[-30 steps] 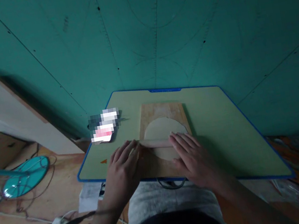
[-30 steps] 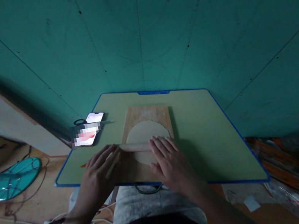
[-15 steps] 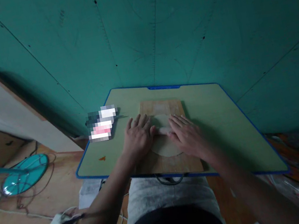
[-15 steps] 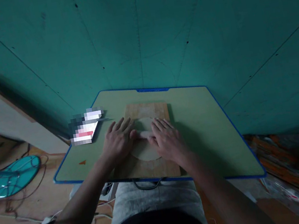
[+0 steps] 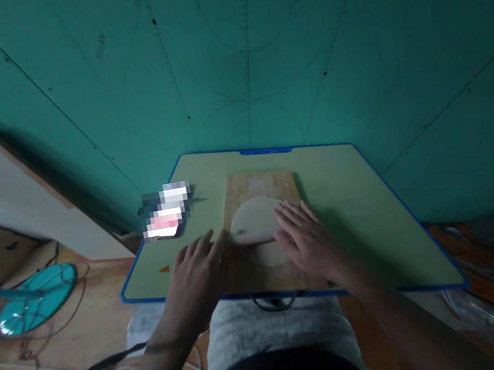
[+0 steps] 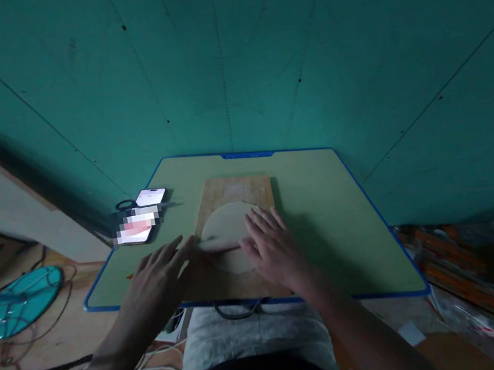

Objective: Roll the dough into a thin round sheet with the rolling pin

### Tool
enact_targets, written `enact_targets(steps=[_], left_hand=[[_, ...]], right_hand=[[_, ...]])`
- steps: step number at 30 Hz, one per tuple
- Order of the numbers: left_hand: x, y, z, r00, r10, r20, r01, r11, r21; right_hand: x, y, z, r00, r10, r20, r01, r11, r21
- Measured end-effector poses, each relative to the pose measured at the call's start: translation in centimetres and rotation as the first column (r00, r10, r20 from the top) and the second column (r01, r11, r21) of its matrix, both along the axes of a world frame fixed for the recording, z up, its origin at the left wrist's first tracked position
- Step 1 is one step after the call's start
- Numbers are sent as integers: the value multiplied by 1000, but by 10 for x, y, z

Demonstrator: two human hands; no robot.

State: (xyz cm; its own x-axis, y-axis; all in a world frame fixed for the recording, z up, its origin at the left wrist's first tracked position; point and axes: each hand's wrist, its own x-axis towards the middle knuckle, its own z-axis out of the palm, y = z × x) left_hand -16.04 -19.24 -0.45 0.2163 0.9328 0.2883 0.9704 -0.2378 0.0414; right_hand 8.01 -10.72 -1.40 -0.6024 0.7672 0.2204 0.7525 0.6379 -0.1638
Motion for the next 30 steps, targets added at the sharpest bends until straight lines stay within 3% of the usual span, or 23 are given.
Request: enact_targets(steps=[3, 6, 8, 12, 17, 21, 25, 30], left_hand=[[22, -18, -2, 994, -40, 98, 42, 999, -13], [61, -44, -18, 959, -138, 246, 132, 990, 41], [87, -54, -29, 948, -152, 279, 133, 987, 89], [118, -48, -37, 943, -246, 223, 203, 959, 195], [133, -18, -18, 895, -408, 179, 395, 913, 102], [137, -6, -11, 874, -447, 193, 435, 895, 103], [131, -18, -23, 885, -409, 223, 391, 912, 124], [110, -55, -31, 925, -309, 222, 301, 951, 71]], right_hand=[[-11, 35, 0, 989, -149, 13, 149, 988, -27], [-25, 54, -6, 961, -276, -11, 274, 957, -94], [-34, 60, -9, 954, -296, -37, 288, 947, -144], [-47, 70, -3, 993, -115, -22, 107, 971, -212], [-58, 87, 10, 994, 110, 26, -97, 945, -312], [-61, 96, 10, 976, 216, 37, -196, 935, -294], [-74, 83, 12, 966, 255, 48, -234, 936, -263], [-116, 46, 16, 947, 316, 57, -305, 941, -143]])
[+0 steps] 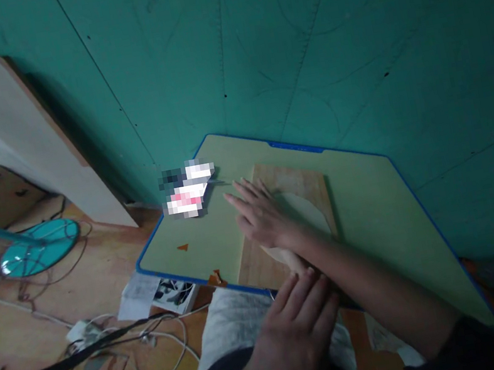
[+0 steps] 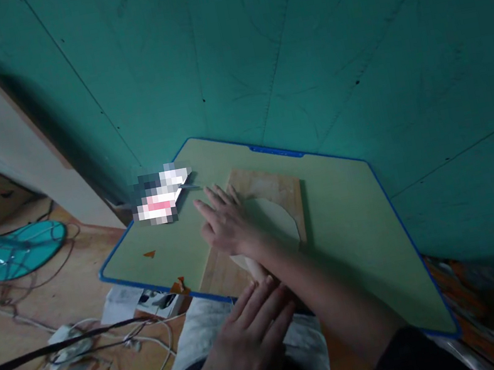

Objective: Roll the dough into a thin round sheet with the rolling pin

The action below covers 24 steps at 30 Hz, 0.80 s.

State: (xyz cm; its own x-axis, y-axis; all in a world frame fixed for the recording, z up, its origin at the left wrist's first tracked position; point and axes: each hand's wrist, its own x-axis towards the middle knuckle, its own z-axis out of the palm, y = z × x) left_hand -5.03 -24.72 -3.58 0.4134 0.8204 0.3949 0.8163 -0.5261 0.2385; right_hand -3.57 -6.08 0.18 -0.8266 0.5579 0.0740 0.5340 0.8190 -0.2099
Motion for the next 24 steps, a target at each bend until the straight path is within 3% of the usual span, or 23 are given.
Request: enact_targets(steps=[5, 9, 12, 15, 19, 24], left_hand=[[-14, -15, 0, 998, 17, -53, -18, 1000, -16], [3, 12, 5, 999, -43, -12, 43, 999, 25], [24, 38, 13, 994, -107, 6, 107, 994, 7], [34, 48, 17, 993, -116, 11, 116, 993, -12], [21, 24, 4, 997, -79, 16, 79, 997, 3], [-11, -28, -17, 995, 30, -94, -29, 1000, 9]], right_hand=[[-16, -8, -6, 996, -13, -86, 12, 1000, -2], [12, 21, -13, 991, 40, -131, -51, 995, -82], [42, 46, -11, 999, 34, -39, -39, 992, -119], [54, 53, -5, 998, 10, 58, -3, 993, -119], [27, 25, 1, 995, 20, 94, -12, 996, -83], [-22, -29, 6, 994, 97, 40, -100, 990, 96]])
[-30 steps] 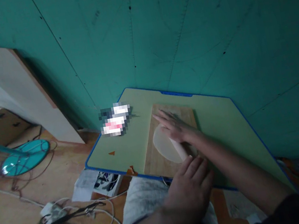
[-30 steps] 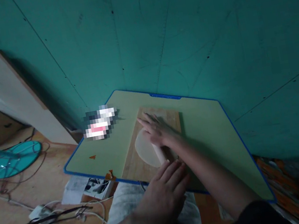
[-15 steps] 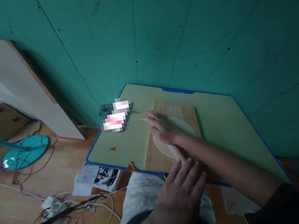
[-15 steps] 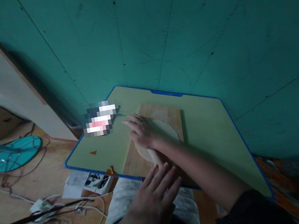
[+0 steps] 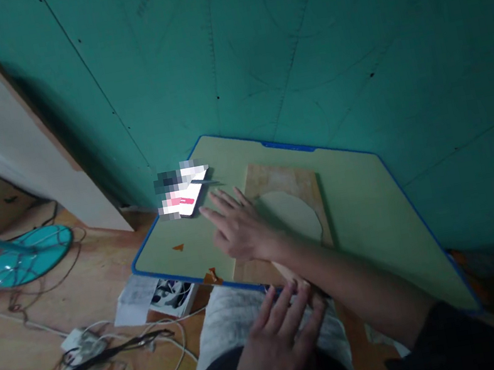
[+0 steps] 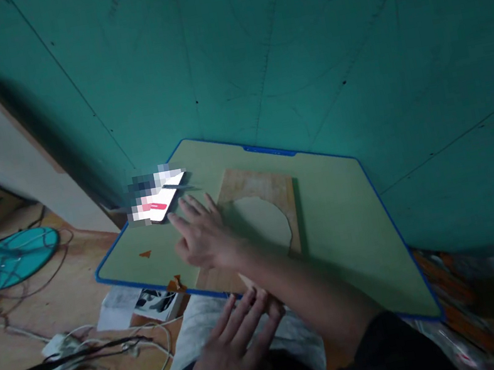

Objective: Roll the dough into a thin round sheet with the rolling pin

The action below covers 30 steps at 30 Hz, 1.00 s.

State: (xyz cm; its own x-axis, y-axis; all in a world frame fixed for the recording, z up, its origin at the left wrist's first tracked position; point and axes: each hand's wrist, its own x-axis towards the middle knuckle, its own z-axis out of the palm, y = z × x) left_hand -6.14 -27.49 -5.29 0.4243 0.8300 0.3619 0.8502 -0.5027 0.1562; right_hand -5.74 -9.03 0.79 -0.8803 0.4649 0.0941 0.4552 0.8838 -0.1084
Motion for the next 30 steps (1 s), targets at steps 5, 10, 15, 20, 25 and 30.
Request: enact_targets(steps=[5, 10, 15, 20, 25, 30], left_hand=[[-11, -9, -5, 1000, 7, -26, -5, 998, 59], [-4, 7, 5, 995, -55, 88, 55, 998, 1], [-34, 8, 26, 919, 82, 385, -96, 995, 17], [-91, 19, 50, 751, 247, 613, -363, 929, 70], [-123, 72, 39, 615, 351, 706, -469, 883, -31], [-122, 115, 20, 811, 334, 480, -308, 942, -134]], right_hand=[[-10, -11, -1, 1000, -8, -18, 9, 999, 35], [16, 26, -1, 1000, -17, 21, 18, 998, -64], [21, 34, -1, 993, -101, 65, 110, 980, -165], [-10, -9, 0, 990, 140, 6, -138, 981, -134], [-8, -16, 9, 950, 288, -119, -296, 954, -53], [46, -8, 9, 974, 157, -161, -147, 986, 71]])
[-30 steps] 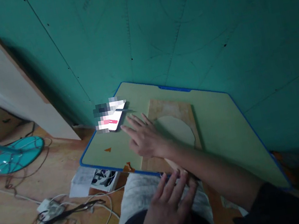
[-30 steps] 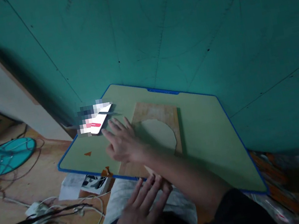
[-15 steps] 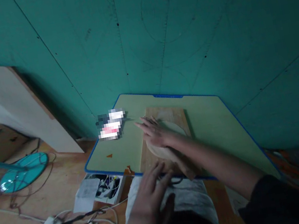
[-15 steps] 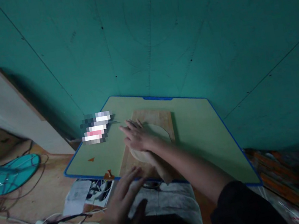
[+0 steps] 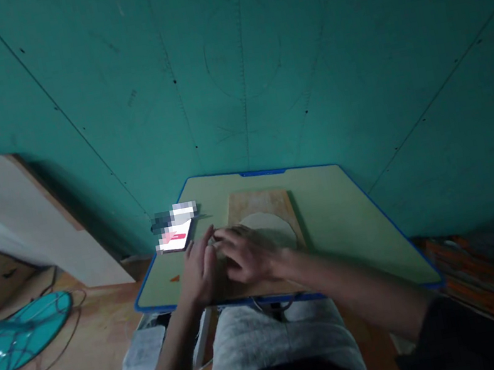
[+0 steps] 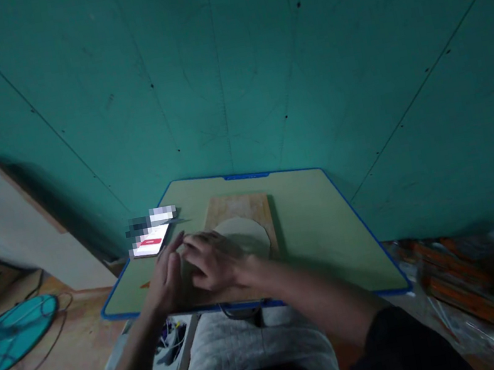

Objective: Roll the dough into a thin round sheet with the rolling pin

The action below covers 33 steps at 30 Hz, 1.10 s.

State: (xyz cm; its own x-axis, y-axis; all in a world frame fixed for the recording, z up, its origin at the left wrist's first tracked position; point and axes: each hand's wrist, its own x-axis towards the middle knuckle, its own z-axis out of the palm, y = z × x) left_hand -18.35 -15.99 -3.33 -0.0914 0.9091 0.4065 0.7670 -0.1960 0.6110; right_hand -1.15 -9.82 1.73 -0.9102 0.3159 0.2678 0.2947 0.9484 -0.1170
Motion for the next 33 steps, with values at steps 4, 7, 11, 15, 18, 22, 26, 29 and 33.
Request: enact_targets(steps=[4, 7, 11, 15, 18, 22, 26, 29, 33], left_hand=[[10, 9, 0, 947, -72, -313, 54, 996, -64], [16, 22, 7, 893, -22, -450, -18, 996, -84], [24, 55, 18, 828, -36, -560, -35, 993, -115], [36, 78, 24, 810, -67, -583, -5, 993, -120], [42, 75, 24, 805, -47, -592, -36, 991, -127], [44, 44, 20, 797, -21, -604, -39, 996, -86], [49, -9, 8, 817, 14, -576, -15, 1000, 4], [51, -51, -2, 829, 35, -559, 14, 997, 82], [45, -66, -7, 816, -20, -578, 82, 993, 81]], right_hand=[[69, 2, -9, 967, -254, 31, 251, 965, 75], [103, 16, -17, 885, -457, 94, 458, 889, 7], [105, 43, -23, 823, -552, 133, 567, 810, -148], [83, 60, -25, 767, -623, 151, 639, 762, -106], [76, 58, -27, 720, -670, 180, 690, 719, -83], [81, 30, -28, 755, -637, 153, 650, 759, -48], [90, -22, -31, 799, -599, 50, 600, 800, -3], [97, -62, -38, 822, -569, -19, 569, 822, 7], [102, -73, -42, 845, -534, -25, 534, 846, -3]])
